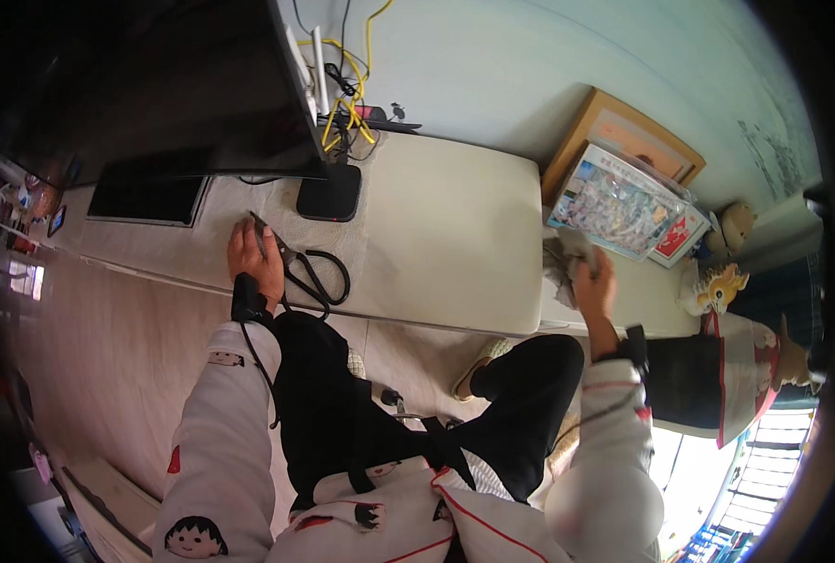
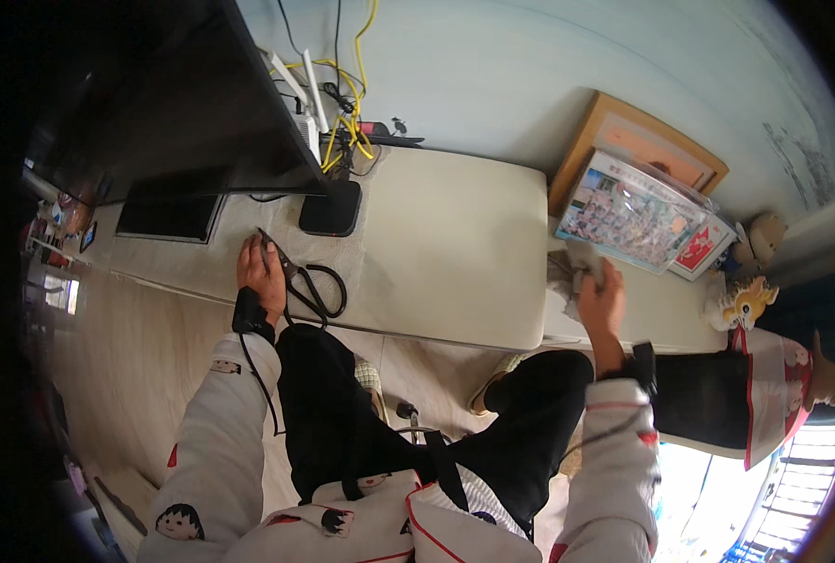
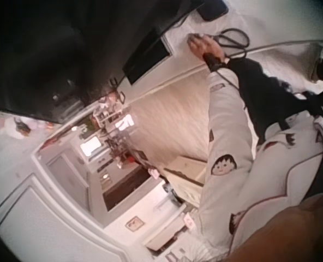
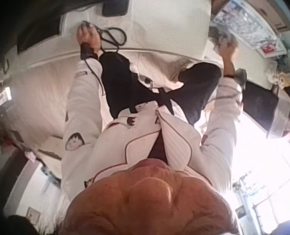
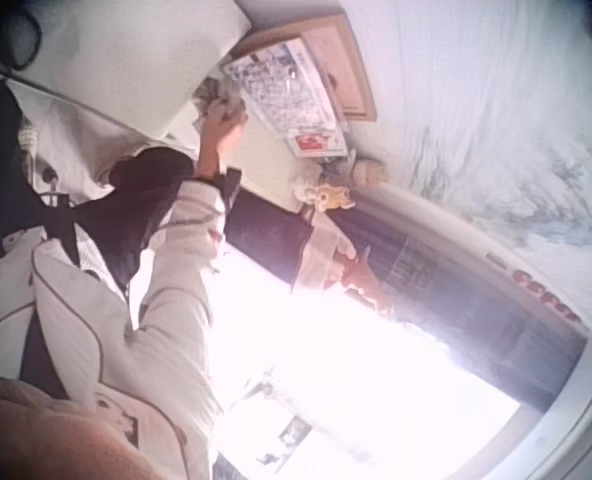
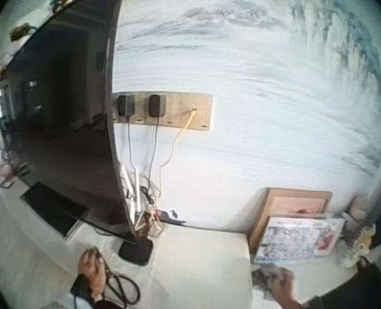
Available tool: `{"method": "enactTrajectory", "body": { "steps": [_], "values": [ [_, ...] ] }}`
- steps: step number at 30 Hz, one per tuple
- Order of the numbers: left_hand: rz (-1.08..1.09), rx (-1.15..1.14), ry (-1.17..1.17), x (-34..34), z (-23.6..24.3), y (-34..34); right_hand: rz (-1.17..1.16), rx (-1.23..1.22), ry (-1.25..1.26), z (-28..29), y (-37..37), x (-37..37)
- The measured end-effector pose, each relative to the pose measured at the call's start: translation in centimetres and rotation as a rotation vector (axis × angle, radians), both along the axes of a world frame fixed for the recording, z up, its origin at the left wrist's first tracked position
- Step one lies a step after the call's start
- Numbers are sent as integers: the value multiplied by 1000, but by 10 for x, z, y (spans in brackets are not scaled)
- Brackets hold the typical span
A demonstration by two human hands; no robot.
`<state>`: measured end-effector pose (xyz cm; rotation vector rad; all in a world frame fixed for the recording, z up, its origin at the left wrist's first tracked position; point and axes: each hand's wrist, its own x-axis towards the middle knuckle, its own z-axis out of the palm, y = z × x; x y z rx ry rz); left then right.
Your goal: The person sits on a low stool and cleans a white TV stand. They use scissors to trim a white textured mat, then wipe the stand with a gray cloth. They move a black router and a framed photo aside to clean underneath, then return them. The person also wipes the wall behind the stand and the back of the TV.
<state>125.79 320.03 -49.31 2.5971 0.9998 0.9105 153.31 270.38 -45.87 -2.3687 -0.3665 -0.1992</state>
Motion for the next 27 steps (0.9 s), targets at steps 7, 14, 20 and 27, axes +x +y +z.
{"method": "enactTrajectory", "body": {
  "steps": [7,14,20,27],
  "values": [
    [12,7,12,-2,-4,0,641,-98,-134,60,78,-107],
    [-15,-49,51,-2,-13,11,897,-338,-87,30,129,-119],
    [-31,-14,56,-4,-22,19,278,-385,-186,0,55,-64],
    [-33,-43,35,-5,-31,30,205,-461,-3,-36,-30,-42]
  ]
}}
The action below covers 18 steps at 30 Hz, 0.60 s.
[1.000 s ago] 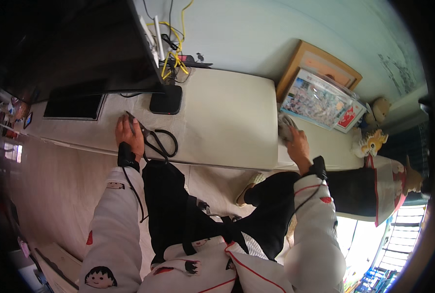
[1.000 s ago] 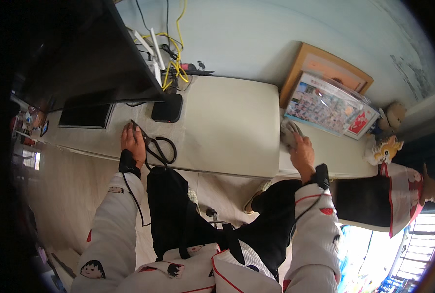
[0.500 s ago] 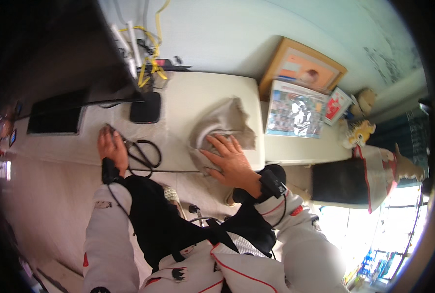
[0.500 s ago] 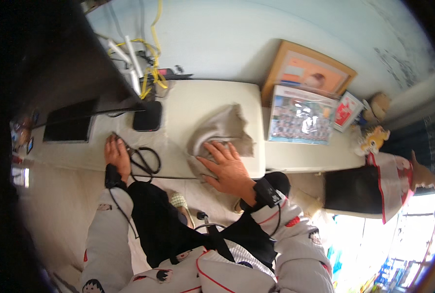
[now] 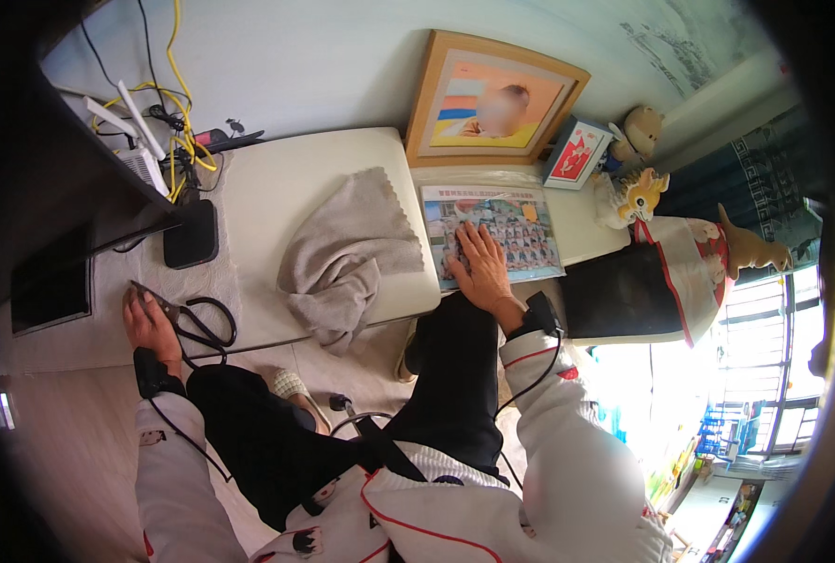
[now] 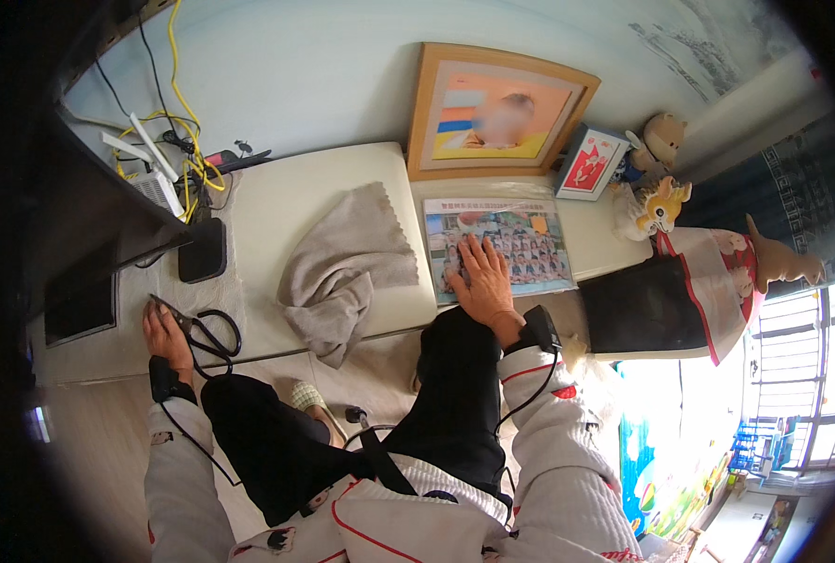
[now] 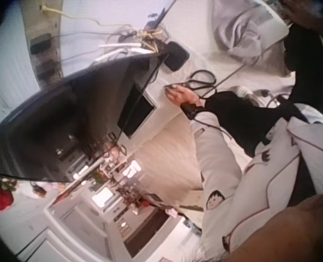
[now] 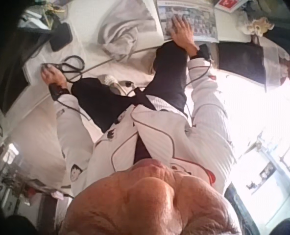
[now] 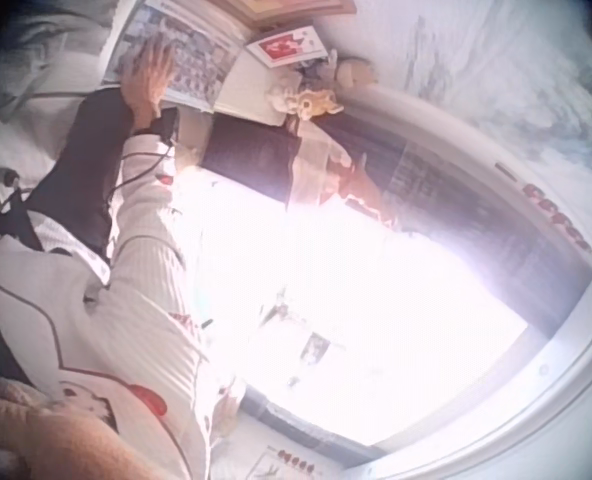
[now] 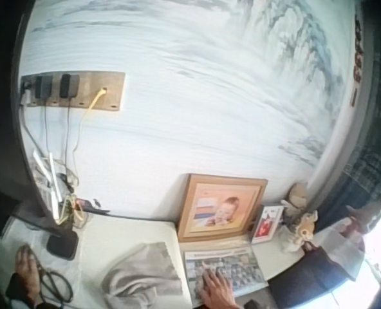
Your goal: The person sits on a low stool and cleans a white TV stand. They use scissors to trim a white textured mat, then wipe the stand with a gray cloth. They move a black router and a framed photo aside to clean underneath, then return them. The person also wipes the wall behind the stand and the back of the TV.
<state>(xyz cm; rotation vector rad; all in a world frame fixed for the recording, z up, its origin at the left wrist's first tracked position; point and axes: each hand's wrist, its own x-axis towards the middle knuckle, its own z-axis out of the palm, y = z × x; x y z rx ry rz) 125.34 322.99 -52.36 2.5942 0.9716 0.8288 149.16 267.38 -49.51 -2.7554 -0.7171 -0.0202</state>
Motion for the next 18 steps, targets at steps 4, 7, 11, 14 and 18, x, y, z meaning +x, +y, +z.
{"method": "enactTrajectory", "body": {
  "steps": [4,7,11,14,18],
  "values": [
    [-5,-17,-10,1,-2,4,66,10,-52,-4,-3,6],
    [-10,-14,10,0,-1,4,126,44,-104,-5,-1,18],
    [-23,-13,15,-1,4,1,159,117,-133,-11,-5,35],
    [-1,19,11,0,5,-2,128,242,-94,-5,-6,46],
    [-5,80,1,0,7,-6,84,402,-168,30,26,37]
  ]
}}
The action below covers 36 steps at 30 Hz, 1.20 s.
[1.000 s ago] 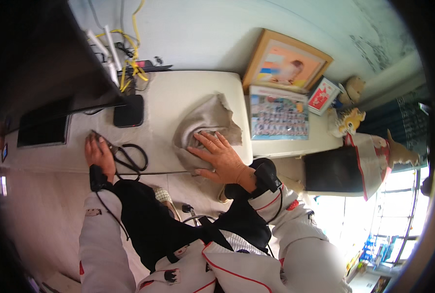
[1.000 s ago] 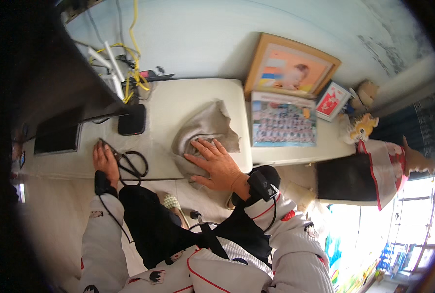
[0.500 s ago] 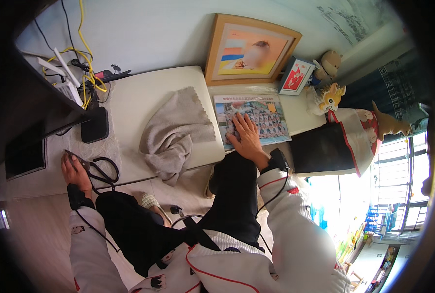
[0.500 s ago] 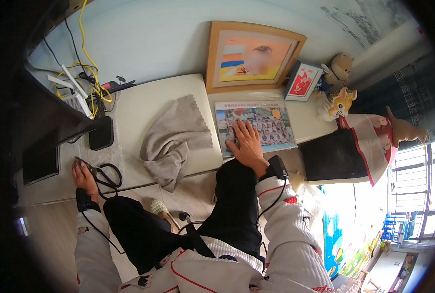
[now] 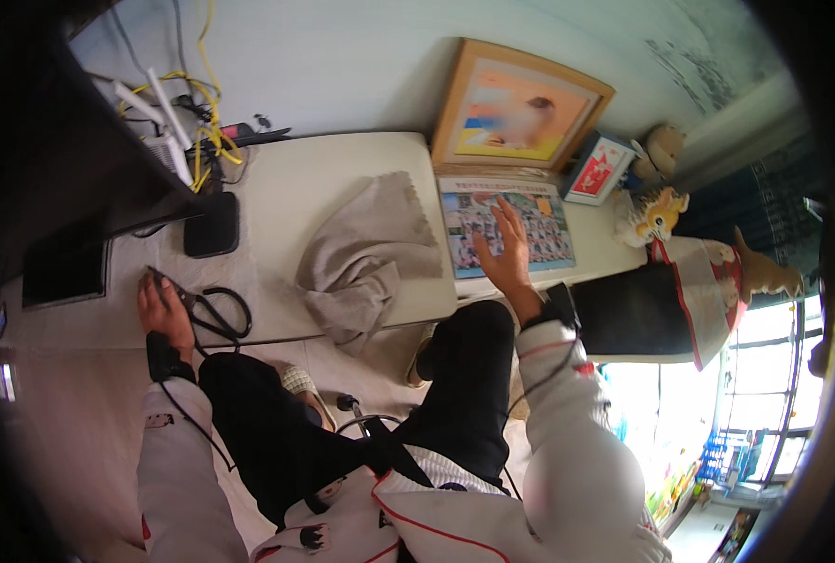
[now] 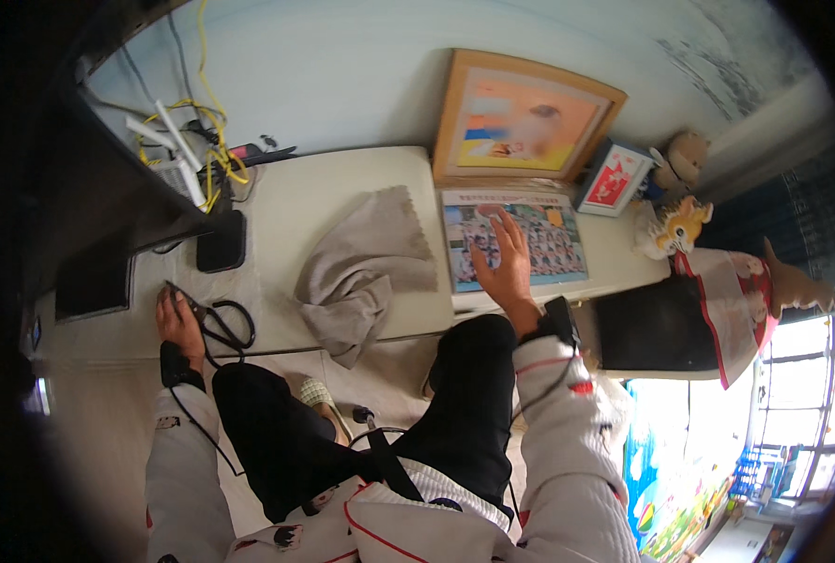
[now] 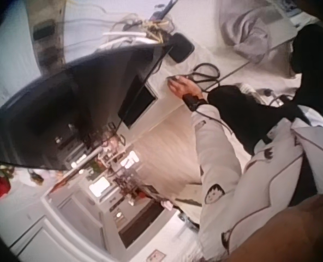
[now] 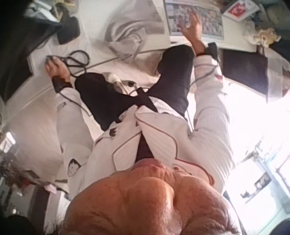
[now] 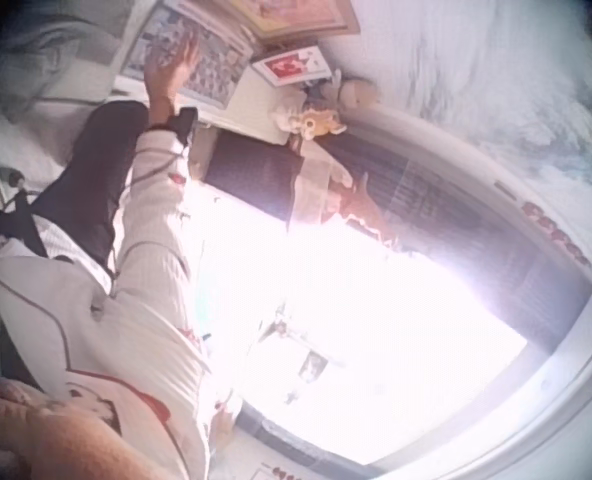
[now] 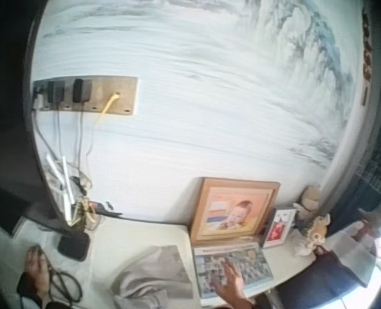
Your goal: The person sits on a low stool and cleans a white TV stand. They use scissors to trim a white textured mat, then wipe the stand with a gray cloth. They move a black router and a framed photo aside to clean underneath, then return them. The person also wipes the wall behind the stand and the back of the TV.
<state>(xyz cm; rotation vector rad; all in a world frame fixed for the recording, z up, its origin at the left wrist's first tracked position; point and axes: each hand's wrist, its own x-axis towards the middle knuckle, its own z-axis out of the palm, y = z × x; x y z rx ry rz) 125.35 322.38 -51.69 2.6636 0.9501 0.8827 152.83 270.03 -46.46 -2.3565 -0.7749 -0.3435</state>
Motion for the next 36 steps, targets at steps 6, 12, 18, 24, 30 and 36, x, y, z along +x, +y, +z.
{"method": "enactTrajectory", "body": {
  "steps": [6,12,18,24,30,36],
  "values": [
    [26,-39,-2,0,2,-6,477,-86,56,33,144,-110],
    [45,-59,-11,1,11,-14,386,-332,-56,16,205,-51],
    [65,-48,18,3,26,-26,22,-382,-66,2,261,41],
    [77,-85,4,4,34,-31,269,-302,-89,-2,347,17],
    [39,-45,-9,2,29,-30,516,-329,-122,2,307,-52],
    [43,-68,-30,4,26,-26,818,-360,6,29,202,-118]
  ]
}}
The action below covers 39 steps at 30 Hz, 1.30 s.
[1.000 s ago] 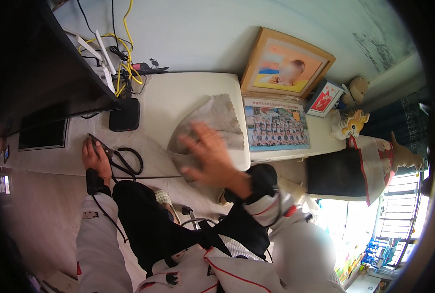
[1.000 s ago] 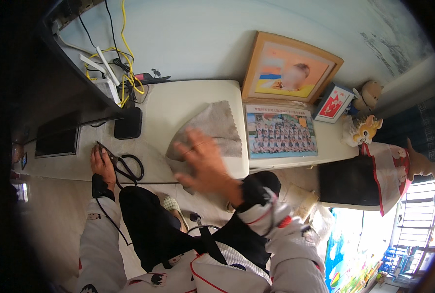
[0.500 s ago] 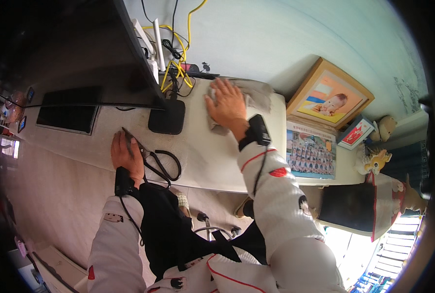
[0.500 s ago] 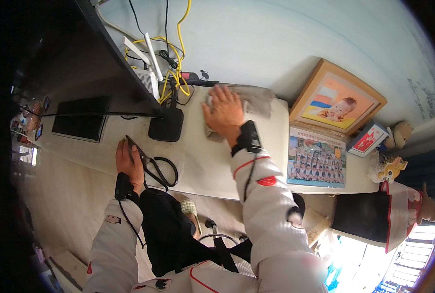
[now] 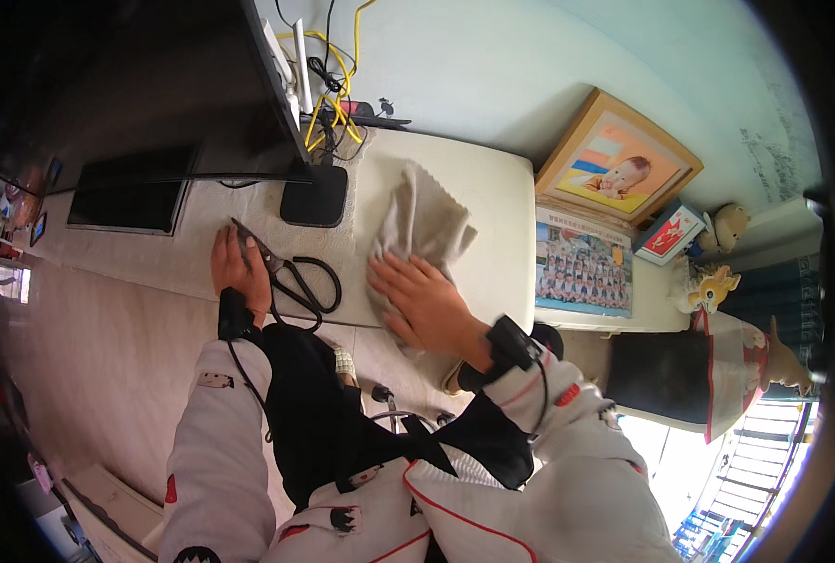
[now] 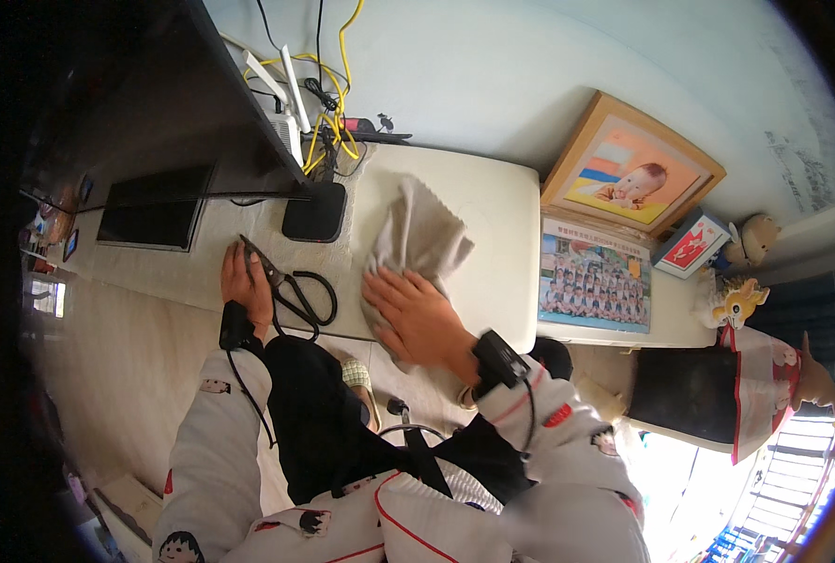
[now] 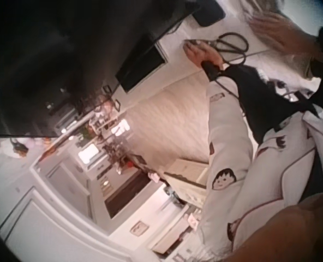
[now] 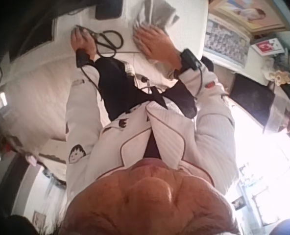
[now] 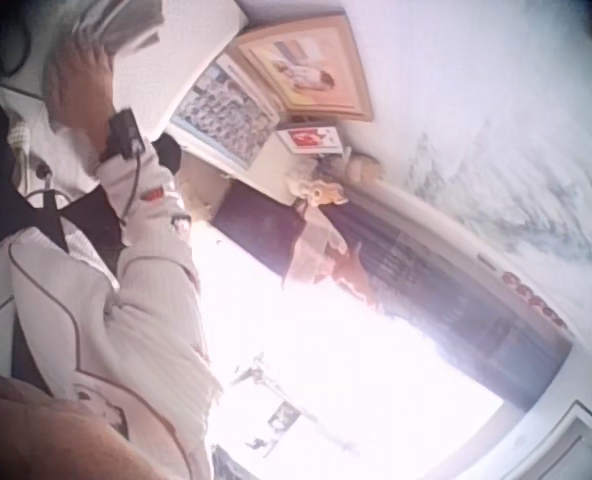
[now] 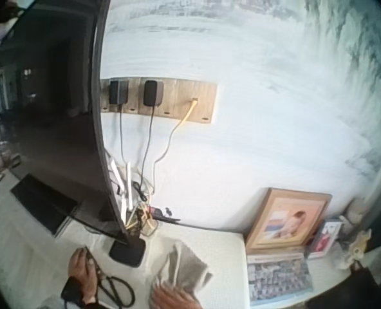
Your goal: The person sits on a low stool and cleans a white TV stand. They use scissors to trim a white textured mat, then wipe the stand with a gray cloth. They move a black router and a framed photo aside to clean underneath, then return them. The person also wipes the wall behind the stand and the back of the TV.
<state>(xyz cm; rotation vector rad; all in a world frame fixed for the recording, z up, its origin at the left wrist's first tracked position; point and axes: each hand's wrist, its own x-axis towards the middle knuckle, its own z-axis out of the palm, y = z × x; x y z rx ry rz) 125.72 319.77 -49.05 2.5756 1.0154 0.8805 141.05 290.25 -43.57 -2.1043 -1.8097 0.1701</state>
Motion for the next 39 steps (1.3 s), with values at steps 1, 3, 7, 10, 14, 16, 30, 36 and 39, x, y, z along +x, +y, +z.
{"method": "enactTrajectory", "body": {
  "steps": [1,3,7,10,14,16,30,36,39],
  "values": [
    [3,-1,10,-1,0,0,46,-46,34,4,-16,2],
    [7,-18,25,0,-1,1,-33,-58,-102,6,-38,27],
    [15,-8,10,-1,-3,0,-315,-53,-241,-4,-53,114],
    [20,-15,18,-2,-3,-1,-466,1,-300,-18,-40,178],
    [7,1,3,-1,2,-1,-677,-46,-268,-28,-16,221],
    [19,16,-4,0,4,-3,-703,-41,-279,-31,-15,215],
    [27,39,-31,2,-4,-2,-310,-125,-138,3,-52,-19],
    [28,31,-43,1,-4,-2,-106,-91,-51,-4,-18,-23],
    [19,48,-27,0,-3,-3,-218,-68,-107,-9,0,16]
  ]
}}
